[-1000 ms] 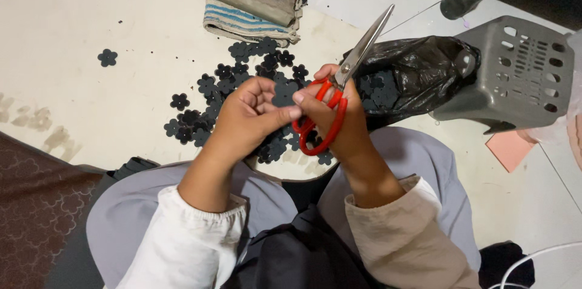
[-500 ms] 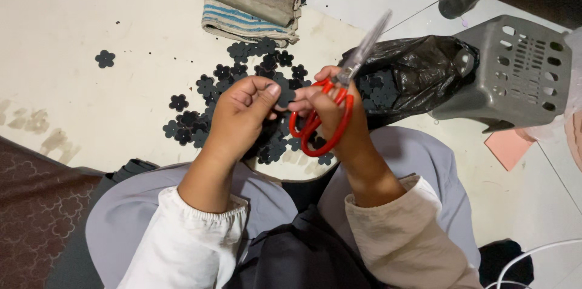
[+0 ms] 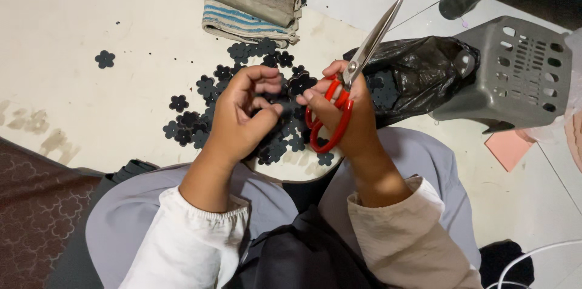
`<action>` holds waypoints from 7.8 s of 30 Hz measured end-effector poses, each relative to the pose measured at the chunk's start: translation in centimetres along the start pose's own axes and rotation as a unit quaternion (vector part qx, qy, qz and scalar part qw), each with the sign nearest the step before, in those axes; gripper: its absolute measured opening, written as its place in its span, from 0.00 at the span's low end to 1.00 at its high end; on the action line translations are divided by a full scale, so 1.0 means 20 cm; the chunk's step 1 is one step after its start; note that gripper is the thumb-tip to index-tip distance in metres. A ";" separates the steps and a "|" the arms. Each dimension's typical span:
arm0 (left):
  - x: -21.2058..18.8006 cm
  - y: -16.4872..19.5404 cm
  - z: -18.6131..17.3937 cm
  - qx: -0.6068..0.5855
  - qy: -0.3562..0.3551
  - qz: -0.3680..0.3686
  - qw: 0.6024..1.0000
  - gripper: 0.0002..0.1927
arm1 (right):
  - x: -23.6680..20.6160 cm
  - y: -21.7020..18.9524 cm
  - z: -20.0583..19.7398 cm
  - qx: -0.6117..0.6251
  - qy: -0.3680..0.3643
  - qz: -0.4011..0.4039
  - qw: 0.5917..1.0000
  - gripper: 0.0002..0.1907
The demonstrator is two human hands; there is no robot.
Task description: The person sits on the floor and uses red-handled scissors to cut small flower-shaped pieces from a black fabric sheet. They repeatedly pick up a piece, trim its edges, and place it on the floor, accumulating a pile of cut shapes.
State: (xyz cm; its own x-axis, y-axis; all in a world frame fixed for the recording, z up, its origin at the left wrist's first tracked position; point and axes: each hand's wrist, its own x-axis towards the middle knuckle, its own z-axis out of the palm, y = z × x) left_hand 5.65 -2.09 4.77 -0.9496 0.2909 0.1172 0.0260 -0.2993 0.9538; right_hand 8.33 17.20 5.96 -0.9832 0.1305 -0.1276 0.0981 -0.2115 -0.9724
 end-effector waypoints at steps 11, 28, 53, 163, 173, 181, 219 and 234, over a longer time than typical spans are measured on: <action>0.01 -0.16 0.01 -0.049 0.037 -0.080 0.995 0.15 | -0.03 0.02 0.00 -0.056 -0.090 -0.023 0.994 0.20; 0.01 -0.10 0.00 -0.020 0.028 -0.094 0.995 0.16 | -0.02 0.01 -0.02 -0.077 -0.090 -0.016 0.993 0.20; 0.00 -0.09 0.02 0.027 0.077 -0.069 0.994 0.05 | 0.00 0.05 -0.03 -0.029 -0.142 -0.048 0.988 0.20; 0.08 -0.08 -0.12 0.096 0.036 -0.169 0.980 0.08 | 0.06 0.03 -0.04 -0.066 -0.018 0.007 0.998 0.24; 0.05 -0.08 -0.05 0.039 -0.014 -0.183 0.982 0.07 | 0.01 0.03 -0.02 -0.098 -0.074 -0.033 0.992 0.22; 0.05 -0.08 -0.07 -0.007 -0.015 -0.197 0.980 0.08 | 0.01 0.01 0.00 -0.084 -0.071 -0.009 0.994 0.22; 0.02 0.09 -0.02 0.449 0.002 0.314 0.837 0.12 | 0.03 0.00 -0.03 0.089 -0.048 0.052 0.993 0.21; 0.02 -0.11 -0.01 0.092 -0.015 -0.058 0.994 0.10 | -0.01 -0.01 0.00 -0.011 -0.042 -0.008 0.999 0.24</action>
State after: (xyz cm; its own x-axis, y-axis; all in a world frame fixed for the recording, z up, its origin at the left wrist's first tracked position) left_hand 5.22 -1.59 2.66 -0.9399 0.3415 0.0090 -0.0237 -0.0914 0.9955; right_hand 8.52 17.18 6.22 -0.9940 0.0515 -0.0961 0.0847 -0.1894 -0.9782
